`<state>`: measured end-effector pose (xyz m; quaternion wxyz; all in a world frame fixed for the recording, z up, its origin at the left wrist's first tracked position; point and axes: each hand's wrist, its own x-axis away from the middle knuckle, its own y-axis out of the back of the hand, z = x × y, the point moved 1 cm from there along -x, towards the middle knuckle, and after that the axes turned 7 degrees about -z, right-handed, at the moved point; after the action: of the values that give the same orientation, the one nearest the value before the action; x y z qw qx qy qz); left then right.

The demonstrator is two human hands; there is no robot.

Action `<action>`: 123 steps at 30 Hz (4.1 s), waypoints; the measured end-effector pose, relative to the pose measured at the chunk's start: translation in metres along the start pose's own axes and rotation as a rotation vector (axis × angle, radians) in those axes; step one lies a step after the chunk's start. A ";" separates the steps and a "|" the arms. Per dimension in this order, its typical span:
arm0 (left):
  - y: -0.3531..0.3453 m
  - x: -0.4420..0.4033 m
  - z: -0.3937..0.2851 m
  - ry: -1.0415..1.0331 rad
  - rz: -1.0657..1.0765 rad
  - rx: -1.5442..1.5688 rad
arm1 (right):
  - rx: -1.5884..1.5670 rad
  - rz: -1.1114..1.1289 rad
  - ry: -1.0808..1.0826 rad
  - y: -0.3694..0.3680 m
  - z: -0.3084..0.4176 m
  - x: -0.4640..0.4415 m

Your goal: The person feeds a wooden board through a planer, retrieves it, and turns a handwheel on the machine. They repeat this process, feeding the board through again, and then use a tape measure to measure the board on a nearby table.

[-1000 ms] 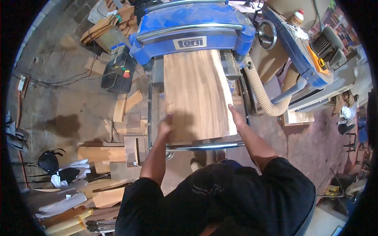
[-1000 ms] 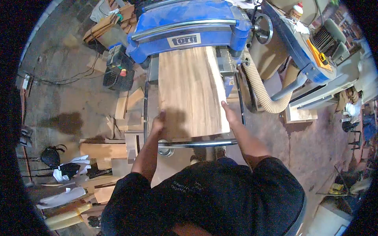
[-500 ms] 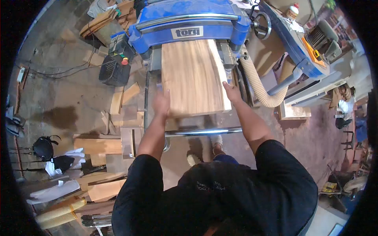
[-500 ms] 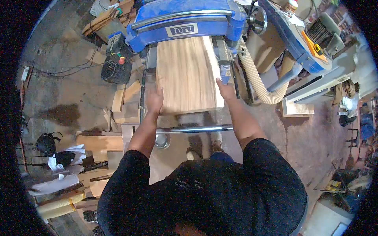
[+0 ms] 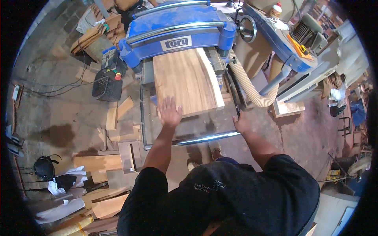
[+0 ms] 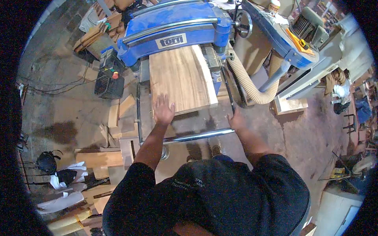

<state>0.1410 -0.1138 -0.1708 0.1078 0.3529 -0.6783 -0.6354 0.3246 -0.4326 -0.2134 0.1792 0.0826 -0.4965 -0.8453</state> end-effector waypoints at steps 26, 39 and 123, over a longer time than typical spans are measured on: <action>-0.008 -0.059 0.025 -0.192 0.059 0.128 | 0.129 0.106 -0.174 -0.019 -0.015 -0.013; -0.008 0.147 -0.089 -0.002 0.337 0.164 | 0.147 0.190 -0.037 -0.016 -0.026 -0.021; -0.004 0.146 -0.178 0.463 0.598 0.061 | 0.423 0.985 0.998 0.055 -0.045 -0.043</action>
<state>0.1421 -0.3434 -0.1880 0.4282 0.2767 -0.7276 -0.4591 0.3902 -0.4766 -0.1893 0.7238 0.2578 -0.4878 -0.4144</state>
